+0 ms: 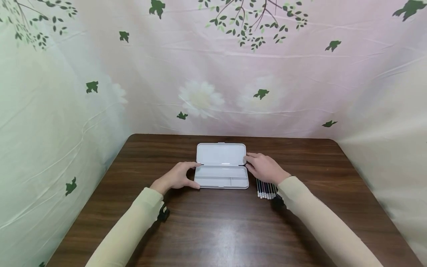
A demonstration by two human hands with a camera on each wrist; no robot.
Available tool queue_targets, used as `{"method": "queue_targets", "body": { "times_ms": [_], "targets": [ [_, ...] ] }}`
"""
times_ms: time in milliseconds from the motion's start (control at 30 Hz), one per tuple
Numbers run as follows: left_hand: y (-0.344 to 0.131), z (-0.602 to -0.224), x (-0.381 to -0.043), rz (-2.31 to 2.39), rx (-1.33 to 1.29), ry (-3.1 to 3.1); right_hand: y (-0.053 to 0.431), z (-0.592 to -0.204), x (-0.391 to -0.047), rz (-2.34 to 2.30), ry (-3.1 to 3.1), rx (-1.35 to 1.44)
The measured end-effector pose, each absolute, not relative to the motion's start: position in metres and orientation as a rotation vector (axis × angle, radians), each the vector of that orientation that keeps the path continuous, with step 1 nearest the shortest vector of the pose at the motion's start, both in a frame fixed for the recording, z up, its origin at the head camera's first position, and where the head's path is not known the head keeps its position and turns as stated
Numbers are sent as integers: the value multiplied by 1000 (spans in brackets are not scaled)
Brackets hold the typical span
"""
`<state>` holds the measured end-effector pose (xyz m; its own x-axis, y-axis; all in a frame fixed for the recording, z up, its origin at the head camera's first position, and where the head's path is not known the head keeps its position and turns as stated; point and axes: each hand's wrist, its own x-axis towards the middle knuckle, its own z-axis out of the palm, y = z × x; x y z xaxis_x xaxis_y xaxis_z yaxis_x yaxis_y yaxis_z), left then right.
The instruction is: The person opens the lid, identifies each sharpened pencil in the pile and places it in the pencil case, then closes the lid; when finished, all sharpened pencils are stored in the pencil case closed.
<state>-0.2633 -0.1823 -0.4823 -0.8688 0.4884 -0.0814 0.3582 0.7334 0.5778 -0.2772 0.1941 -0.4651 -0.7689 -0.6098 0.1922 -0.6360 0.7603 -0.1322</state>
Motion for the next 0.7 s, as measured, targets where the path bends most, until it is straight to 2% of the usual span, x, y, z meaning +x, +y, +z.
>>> {"method": "queue_targets", "body": {
  "times_ms": [500,700],
  "targets": [
    [-183,-484,-263,867,651,2697,259,-448,-250,476,-3000,646],
    [-183,-482,-262,851,641,2698,280,-454,-244,558,-3104,650]
  ]
}}
